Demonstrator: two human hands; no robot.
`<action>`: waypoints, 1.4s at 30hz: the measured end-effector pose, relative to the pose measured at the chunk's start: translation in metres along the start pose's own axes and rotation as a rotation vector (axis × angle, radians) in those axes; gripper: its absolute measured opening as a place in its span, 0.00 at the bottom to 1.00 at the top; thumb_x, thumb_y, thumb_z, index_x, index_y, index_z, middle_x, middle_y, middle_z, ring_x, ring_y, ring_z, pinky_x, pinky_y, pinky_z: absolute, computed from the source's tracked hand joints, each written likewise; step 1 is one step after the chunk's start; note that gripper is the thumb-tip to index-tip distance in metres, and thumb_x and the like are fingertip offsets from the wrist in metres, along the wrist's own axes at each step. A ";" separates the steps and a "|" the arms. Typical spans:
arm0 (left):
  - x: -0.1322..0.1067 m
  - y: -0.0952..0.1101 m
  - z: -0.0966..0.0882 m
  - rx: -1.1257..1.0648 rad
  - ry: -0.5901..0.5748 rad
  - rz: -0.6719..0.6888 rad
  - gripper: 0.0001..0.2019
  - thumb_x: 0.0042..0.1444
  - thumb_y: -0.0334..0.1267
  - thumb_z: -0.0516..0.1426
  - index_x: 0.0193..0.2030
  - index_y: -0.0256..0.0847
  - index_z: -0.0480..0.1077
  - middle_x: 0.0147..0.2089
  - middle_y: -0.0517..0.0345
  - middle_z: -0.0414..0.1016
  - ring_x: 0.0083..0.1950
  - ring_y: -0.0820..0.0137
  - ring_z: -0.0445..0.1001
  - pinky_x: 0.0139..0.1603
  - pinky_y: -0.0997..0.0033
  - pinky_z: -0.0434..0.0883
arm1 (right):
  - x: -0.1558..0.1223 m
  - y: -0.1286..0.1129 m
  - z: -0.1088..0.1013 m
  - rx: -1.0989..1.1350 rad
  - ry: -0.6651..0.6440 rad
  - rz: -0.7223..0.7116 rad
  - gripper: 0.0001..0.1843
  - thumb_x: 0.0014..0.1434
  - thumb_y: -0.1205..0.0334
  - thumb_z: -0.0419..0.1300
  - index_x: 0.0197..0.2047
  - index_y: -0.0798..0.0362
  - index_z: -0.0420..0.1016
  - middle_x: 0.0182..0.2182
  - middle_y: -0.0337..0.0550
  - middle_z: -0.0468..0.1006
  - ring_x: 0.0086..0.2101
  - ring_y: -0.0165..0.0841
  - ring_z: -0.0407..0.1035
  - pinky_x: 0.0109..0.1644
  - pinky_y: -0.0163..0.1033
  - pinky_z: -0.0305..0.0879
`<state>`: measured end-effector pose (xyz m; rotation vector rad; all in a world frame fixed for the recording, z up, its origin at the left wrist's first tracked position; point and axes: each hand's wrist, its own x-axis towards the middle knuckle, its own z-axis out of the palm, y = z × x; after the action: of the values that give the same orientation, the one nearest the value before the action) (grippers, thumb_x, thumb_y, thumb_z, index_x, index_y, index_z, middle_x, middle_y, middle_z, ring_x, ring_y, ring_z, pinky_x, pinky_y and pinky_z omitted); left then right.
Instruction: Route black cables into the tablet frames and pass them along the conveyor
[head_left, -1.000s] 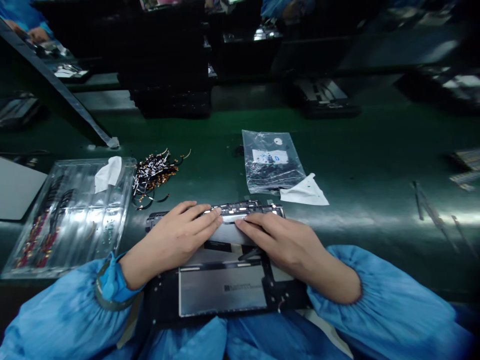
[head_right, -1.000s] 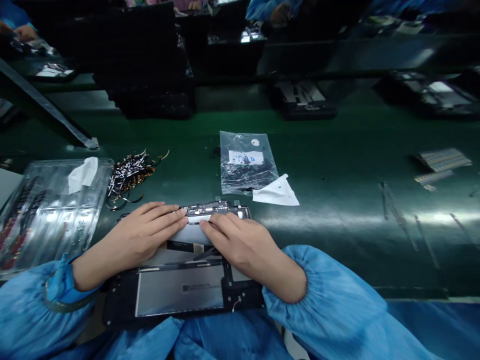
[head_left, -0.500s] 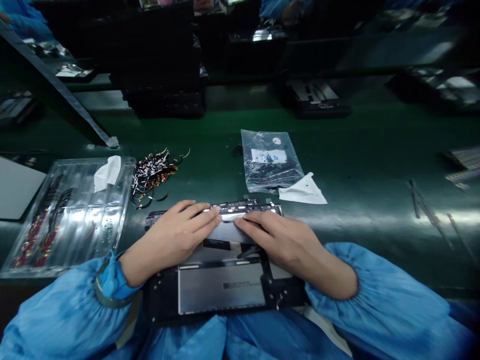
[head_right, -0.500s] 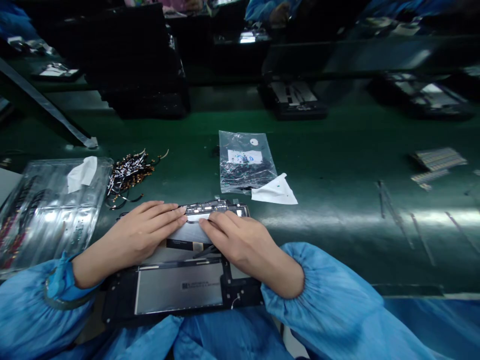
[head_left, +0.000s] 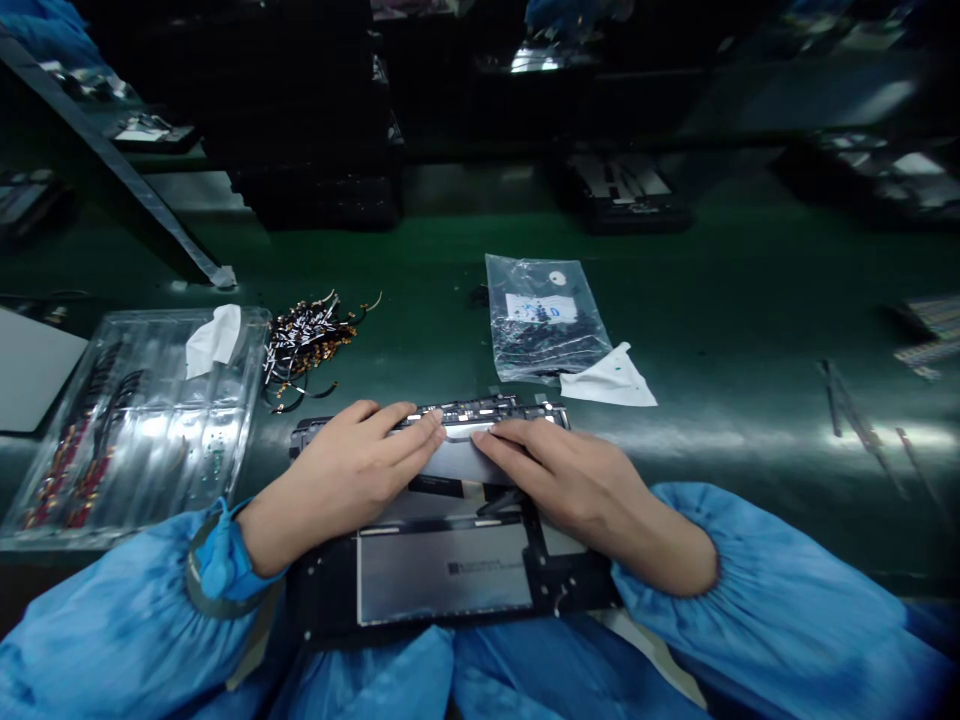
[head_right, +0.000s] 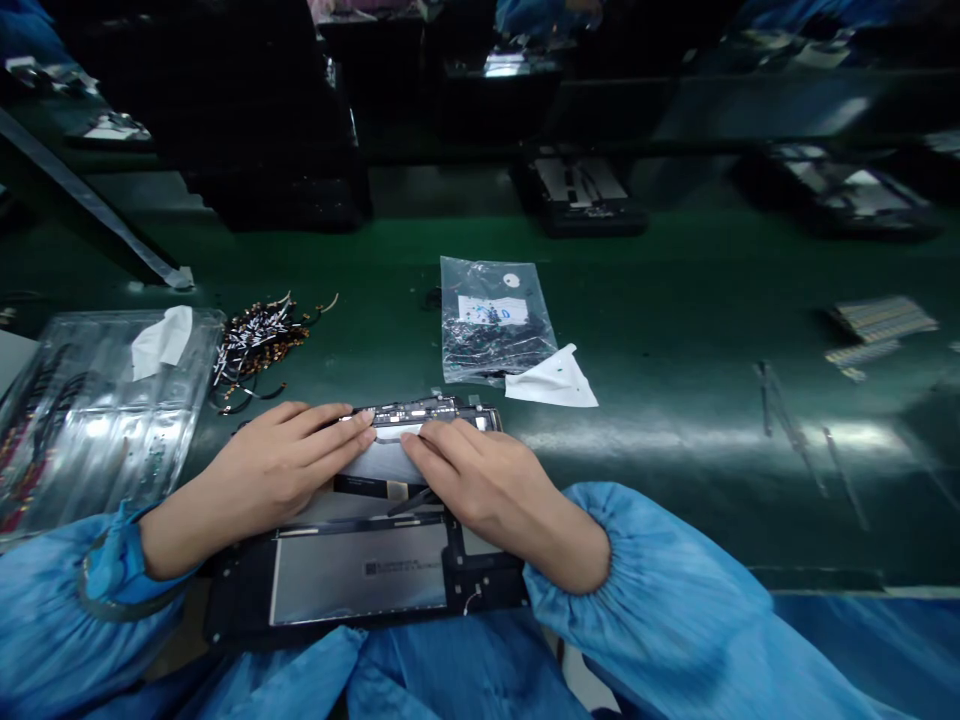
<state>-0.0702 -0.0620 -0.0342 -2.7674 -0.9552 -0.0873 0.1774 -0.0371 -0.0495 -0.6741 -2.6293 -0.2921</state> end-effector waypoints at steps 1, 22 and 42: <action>0.000 0.000 0.000 0.001 0.000 -0.001 0.16 0.61 0.28 0.50 0.55 0.33 0.67 0.59 0.52 0.71 0.53 0.60 0.69 0.40 0.62 0.67 | 0.000 0.000 0.000 0.001 -0.004 0.000 0.16 0.66 0.74 0.43 0.46 0.60 0.71 0.36 0.49 0.78 0.31 0.33 0.69 0.27 0.35 0.59; 0.000 -0.007 0.003 -0.245 0.044 -0.089 0.15 0.63 0.29 0.47 0.54 0.40 0.67 0.55 0.56 0.73 0.51 0.65 0.70 0.42 0.65 0.66 | -0.022 0.012 -0.019 0.021 -0.042 0.046 0.17 0.61 0.75 0.48 0.50 0.60 0.71 0.46 0.55 0.76 0.37 0.37 0.71 0.30 0.37 0.68; -0.001 -0.047 -0.025 -2.308 -0.789 -0.814 0.11 0.48 0.45 0.53 0.26 0.38 0.63 0.23 0.62 0.62 0.17 0.76 0.59 0.18 0.74 0.59 | -0.063 0.003 -0.013 1.384 -0.411 1.262 0.27 0.52 0.41 0.61 0.47 0.53 0.73 0.39 0.48 0.79 0.42 0.42 0.73 0.47 0.44 0.71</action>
<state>-0.0995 -0.0315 -0.0012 -3.0181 -4.3412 -0.4896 0.2335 -0.0645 -0.0646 -1.5624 -1.4622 1.8638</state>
